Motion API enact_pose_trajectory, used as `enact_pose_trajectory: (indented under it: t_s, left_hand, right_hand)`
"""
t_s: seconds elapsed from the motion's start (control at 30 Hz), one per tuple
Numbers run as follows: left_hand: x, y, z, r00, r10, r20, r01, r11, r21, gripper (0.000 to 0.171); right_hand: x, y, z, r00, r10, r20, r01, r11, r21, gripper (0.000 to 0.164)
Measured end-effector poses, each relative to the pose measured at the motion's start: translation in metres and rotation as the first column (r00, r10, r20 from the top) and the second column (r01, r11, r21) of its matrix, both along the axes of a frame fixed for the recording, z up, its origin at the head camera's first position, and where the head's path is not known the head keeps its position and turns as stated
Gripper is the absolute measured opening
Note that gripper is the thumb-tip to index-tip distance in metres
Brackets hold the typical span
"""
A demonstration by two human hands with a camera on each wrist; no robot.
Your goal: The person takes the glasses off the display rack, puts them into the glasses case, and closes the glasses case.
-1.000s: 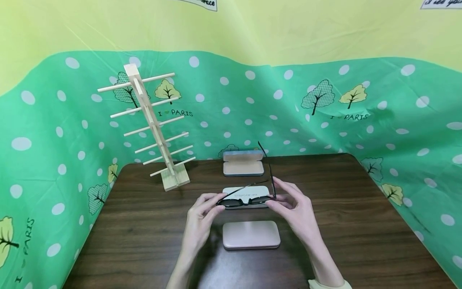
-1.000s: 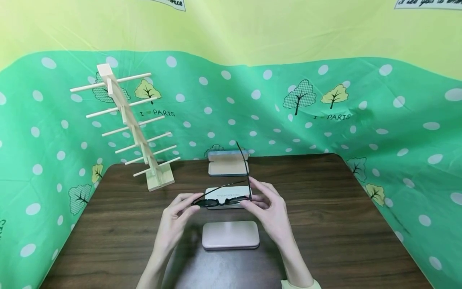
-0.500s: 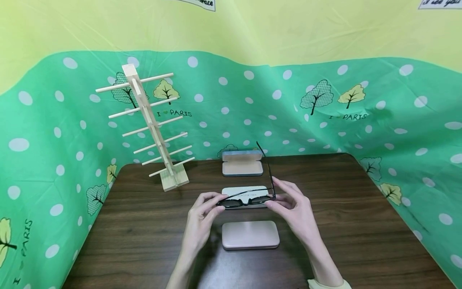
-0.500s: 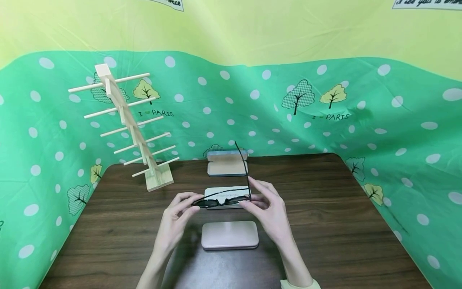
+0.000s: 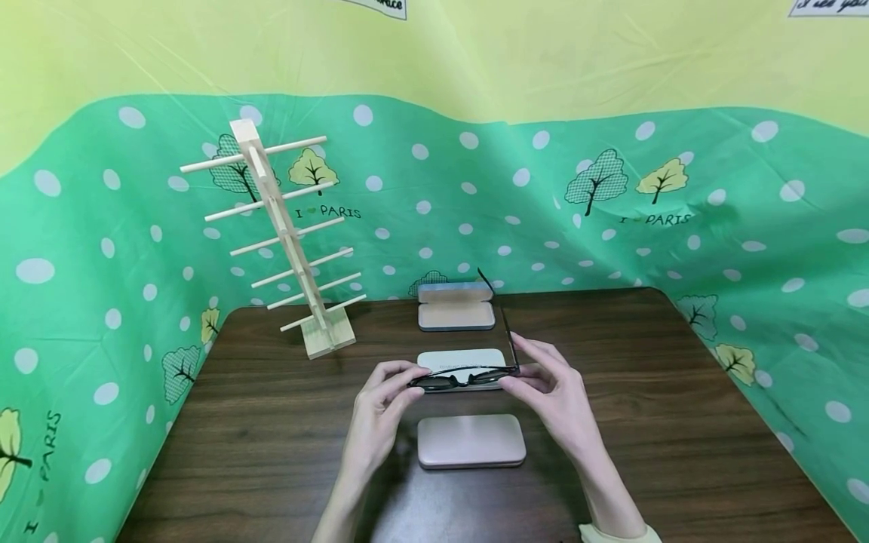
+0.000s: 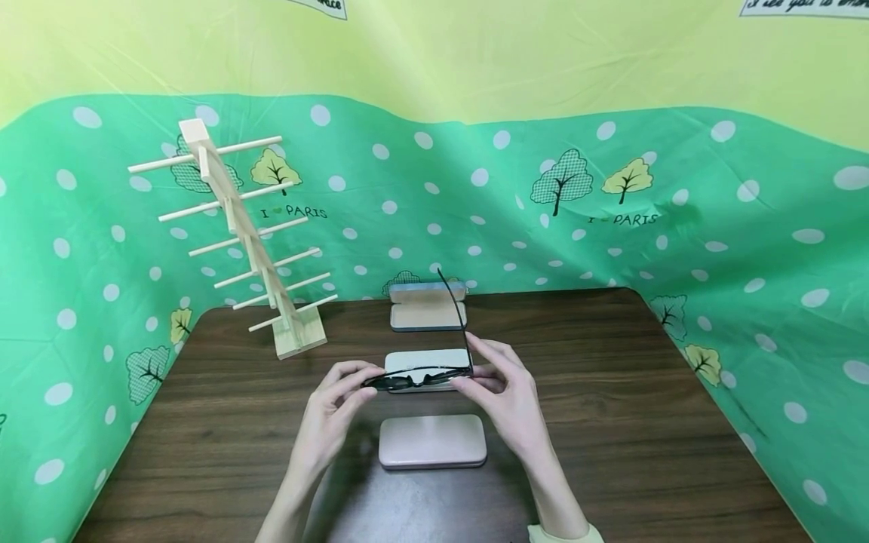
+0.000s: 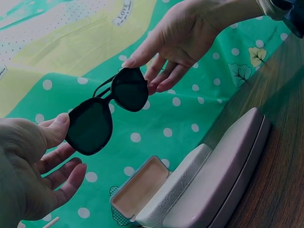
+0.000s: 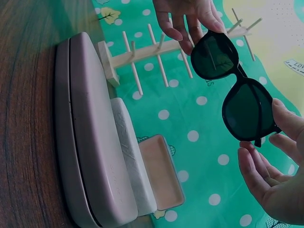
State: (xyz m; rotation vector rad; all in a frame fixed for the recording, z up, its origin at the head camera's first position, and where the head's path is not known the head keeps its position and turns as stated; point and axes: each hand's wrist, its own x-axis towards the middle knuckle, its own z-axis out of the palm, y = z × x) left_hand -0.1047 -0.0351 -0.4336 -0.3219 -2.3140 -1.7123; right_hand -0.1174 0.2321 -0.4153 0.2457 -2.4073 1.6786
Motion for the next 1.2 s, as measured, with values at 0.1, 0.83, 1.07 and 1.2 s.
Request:
enact_pose_trajectory:
  t_s: [0.1,0.83,1.07,1.2]
  left_hand:
    - [0.0001,0.0,0.0002,1.0,-0.004,-0.003,0.004,1.0,-0.003,0.021]
    - [0.0,-0.0007,0.0036,1.0,-0.007,-0.012,0.007,1.0,0.016,0.023]
    - [0.0001,-0.0006,0.0027,1.0,-0.016,-0.009,0.016,1.0,0.016,0.021]
    - [0.0002,-0.0006,0.0024,1.0,-0.012,-0.023,0.012,1.0,0.002,0.022]
  right_hand:
    - [0.0001,-0.0004,0.0006,1.0,-0.003,-0.003,0.003,1.0,0.011,0.06]
    - [0.0003,0.0013,0.0014,0.999,0.045,-0.004,-0.045,0.995,0.084,0.046]
    - [0.0003,0.0016,0.0,0.997,0.067,-0.029,-0.065,0.995,0.08,0.041]
    - [0.0002,0.0015,-0.0002,0.997,0.074,-0.033,-0.071,0.994,0.086,0.039]
